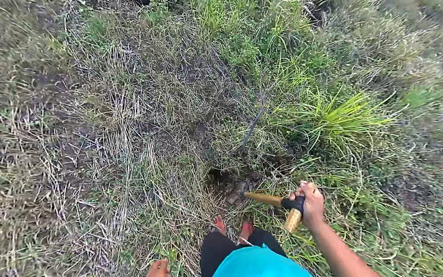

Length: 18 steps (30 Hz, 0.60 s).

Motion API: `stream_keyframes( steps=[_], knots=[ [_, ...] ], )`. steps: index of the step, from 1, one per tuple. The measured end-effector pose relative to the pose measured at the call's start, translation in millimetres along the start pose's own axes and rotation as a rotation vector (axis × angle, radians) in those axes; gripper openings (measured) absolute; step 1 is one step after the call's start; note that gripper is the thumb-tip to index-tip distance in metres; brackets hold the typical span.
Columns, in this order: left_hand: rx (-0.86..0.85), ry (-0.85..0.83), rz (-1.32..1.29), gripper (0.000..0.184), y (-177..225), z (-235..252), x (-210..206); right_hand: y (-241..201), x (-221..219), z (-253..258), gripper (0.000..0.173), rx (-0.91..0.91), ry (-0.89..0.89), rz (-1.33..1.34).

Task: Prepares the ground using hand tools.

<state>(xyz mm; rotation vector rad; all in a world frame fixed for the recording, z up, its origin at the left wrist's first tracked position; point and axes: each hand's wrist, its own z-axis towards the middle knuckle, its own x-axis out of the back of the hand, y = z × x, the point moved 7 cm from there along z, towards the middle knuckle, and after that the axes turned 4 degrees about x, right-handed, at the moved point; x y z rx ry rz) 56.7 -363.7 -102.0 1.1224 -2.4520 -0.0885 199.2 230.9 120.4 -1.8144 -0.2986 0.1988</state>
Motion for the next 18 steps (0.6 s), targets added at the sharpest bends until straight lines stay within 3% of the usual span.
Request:
stream_keyframes(
  steps=[2,12,18],
  knots=[
    [-0.035,0.010,0.028,0.046,10.8,4.2,-3.4,6.6,-11.3,-0.4,0.023,-0.023,-0.029,-0.010],
    [-0.195,-0.107,0.180,0.041,88.6,-7.9,-72.2,10.7,40.1,-8.3,0.023,-0.072,-0.025,-0.011],
    [-0.365,-0.187,0.362,0.045,162.2,-70.5,-124.8,10.2,51.5,9.7,0.027,-0.102,-0.036,0.018]
  ],
)
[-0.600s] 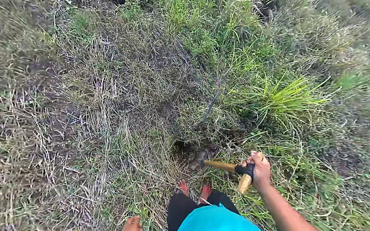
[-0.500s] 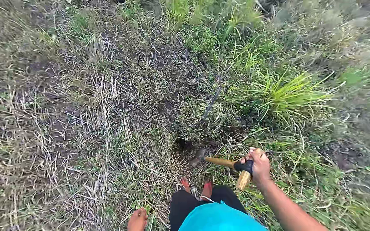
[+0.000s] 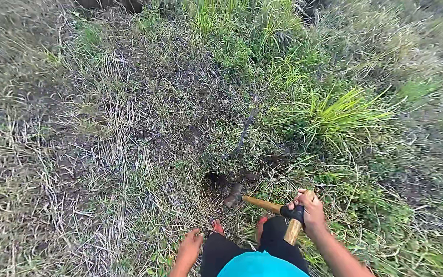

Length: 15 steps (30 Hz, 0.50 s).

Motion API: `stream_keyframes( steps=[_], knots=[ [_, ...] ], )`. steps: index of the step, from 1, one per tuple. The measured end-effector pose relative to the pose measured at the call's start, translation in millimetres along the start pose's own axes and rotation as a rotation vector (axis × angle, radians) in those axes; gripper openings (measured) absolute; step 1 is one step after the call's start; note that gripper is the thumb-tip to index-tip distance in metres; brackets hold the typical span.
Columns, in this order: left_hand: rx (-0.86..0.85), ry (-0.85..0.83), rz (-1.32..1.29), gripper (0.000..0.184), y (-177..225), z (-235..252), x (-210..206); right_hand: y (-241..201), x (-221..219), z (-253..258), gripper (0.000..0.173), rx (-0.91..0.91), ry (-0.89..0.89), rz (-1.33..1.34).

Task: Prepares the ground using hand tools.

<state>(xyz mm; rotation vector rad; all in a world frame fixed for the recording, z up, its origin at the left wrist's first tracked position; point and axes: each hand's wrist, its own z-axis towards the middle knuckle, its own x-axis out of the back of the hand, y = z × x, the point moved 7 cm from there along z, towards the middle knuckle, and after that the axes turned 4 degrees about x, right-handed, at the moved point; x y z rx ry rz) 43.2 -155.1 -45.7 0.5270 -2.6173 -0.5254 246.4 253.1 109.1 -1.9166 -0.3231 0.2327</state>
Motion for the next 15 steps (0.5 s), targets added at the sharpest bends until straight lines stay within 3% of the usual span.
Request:
stream_keyframes(
  steps=[4,9,12,15],
  knots=[
    [-0.203,-0.142,0.063,0.050,124.2,-49.3,-47.3,-0.2,0.6,2.9,0.029,-0.025,-0.016,0.041],
    [-0.386,-0.306,0.183,0.083,269.9,-129.2,-137.5,0.1,6.7,6.9,0.036,-0.078,-0.142,0.058],
    [-0.345,-0.285,0.398,0.095,306.1,-144.5,-199.9,6.4,21.0,23.1,0.041,-0.118,-0.291,0.036],
    [-0.236,-0.112,0.445,0.078,325.9,-141.2,-234.3,3.4,37.0,41.2,0.042,-0.236,-0.356,0.046]
  ],
)
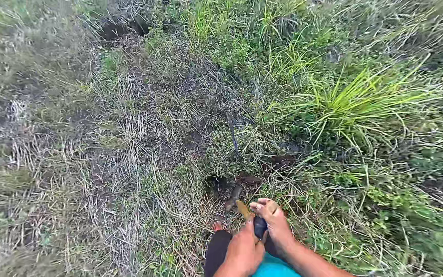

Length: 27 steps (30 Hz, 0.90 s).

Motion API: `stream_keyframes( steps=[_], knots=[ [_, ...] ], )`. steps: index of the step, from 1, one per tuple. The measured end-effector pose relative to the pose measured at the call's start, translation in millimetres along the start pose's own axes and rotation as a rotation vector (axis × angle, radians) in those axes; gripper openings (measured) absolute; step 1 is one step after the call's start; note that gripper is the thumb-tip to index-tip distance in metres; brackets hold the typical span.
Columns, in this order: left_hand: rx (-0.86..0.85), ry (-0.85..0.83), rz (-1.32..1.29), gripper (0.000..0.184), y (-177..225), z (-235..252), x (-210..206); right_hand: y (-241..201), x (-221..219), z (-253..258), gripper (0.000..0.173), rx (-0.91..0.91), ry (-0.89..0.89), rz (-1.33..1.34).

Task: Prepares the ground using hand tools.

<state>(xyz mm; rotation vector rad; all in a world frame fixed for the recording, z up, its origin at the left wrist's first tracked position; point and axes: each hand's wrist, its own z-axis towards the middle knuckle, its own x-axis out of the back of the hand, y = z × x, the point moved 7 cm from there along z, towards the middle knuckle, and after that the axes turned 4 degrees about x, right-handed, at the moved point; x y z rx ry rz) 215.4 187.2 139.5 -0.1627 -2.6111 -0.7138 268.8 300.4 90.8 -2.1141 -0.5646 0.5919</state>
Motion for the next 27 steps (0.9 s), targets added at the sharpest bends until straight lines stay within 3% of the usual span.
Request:
stream_keyframes(
  steps=[4,10,23,27],
  knots=[
    [0.104,0.150,-0.034,0.070,21.7,14.5,-18.2,-10.3,21.0,5.1,0.037,-0.144,0.037,0.134],
    [0.160,0.156,-0.018,0.075,34.4,30.1,-26.9,-19.0,30.0,14.0,0.032,-0.190,0.128,0.225],
    [0.141,0.037,-0.070,0.074,39.0,62.0,7.0,-31.7,3.9,56.3,0.033,-0.182,0.218,0.223],
    [0.170,0.012,-0.038,0.077,47.8,89.0,35.2,-44.3,-12.4,94.7,0.032,-0.108,0.237,0.108]
  ],
)
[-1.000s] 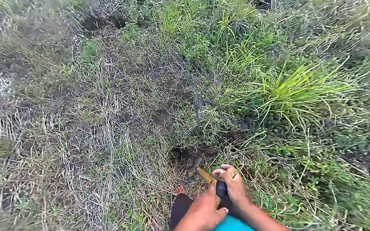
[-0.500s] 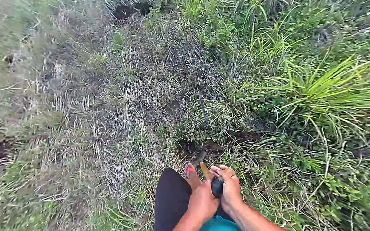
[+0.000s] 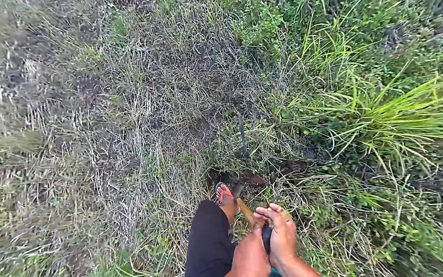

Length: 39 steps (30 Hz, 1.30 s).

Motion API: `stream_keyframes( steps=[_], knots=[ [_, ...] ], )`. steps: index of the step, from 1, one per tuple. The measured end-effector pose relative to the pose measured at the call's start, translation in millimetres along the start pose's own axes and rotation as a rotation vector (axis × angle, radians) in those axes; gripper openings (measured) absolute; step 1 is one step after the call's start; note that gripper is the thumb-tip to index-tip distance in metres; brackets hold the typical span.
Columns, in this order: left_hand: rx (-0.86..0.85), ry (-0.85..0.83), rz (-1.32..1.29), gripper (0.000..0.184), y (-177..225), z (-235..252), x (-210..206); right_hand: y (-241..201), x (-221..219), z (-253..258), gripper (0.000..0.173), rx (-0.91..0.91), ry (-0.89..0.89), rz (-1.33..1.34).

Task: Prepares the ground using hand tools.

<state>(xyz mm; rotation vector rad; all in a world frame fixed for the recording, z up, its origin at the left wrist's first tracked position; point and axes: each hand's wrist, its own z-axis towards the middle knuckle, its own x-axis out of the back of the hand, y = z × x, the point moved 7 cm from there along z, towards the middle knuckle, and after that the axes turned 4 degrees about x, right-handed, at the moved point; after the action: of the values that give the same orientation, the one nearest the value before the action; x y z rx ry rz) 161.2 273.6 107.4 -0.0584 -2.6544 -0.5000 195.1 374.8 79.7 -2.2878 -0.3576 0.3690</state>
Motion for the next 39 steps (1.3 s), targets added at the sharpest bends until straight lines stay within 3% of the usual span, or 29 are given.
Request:
stream_keyframes(
  steps=[5,9,13,17,20,23,29,34,36,39],
  knots=[
    [0.021,0.094,0.034,0.067,21.4,70.5,47.7,-11.0,-50.0,82.2,0.030,0.037,-0.046,-0.042],
    [0.004,0.122,0.020,0.061,28.3,70.5,45.6,-14.1,-44.4,85.7,0.029,0.024,-0.022,-0.058],
    [-0.014,0.066,-0.063,0.071,36.1,44.9,-27.5,-4.4,26.8,61.2,0.033,0.044,-0.032,-0.108],
    [-0.142,-0.118,-0.165,0.086,55.0,32.7,-131.4,9.1,140.1,44.4,0.041,0.093,0.118,-0.256],
    [-0.204,-0.243,-0.177,0.097,63.2,31.0,-172.5,18.2,181.7,38.2,0.041,0.035,0.214,-0.317],
    [-0.177,-0.221,-0.170,0.099,59.9,32.3,-161.3,14.6,164.5,36.9,0.041,-0.024,0.259,-0.279],
    [-0.134,-0.142,-0.158,0.093,24.0,34.7,-92.8,14.7,86.9,26.3,0.045,-0.023,0.279,-0.215],
    [-0.171,-0.155,-0.167,0.094,-12.9,61.1,-64.4,40.3,39.9,40.2,0.044,-0.002,0.281,-0.291],
    [-0.173,-0.131,-0.182,0.095,-13.5,64.4,-64.3,40.4,37.8,43.7,0.045,-0.002,0.272,-0.311],
    [-0.194,-0.145,-0.200,0.093,4.5,57.1,-94.2,40.1,76.2,44.6,0.045,0.023,0.252,-0.311]
  ],
)
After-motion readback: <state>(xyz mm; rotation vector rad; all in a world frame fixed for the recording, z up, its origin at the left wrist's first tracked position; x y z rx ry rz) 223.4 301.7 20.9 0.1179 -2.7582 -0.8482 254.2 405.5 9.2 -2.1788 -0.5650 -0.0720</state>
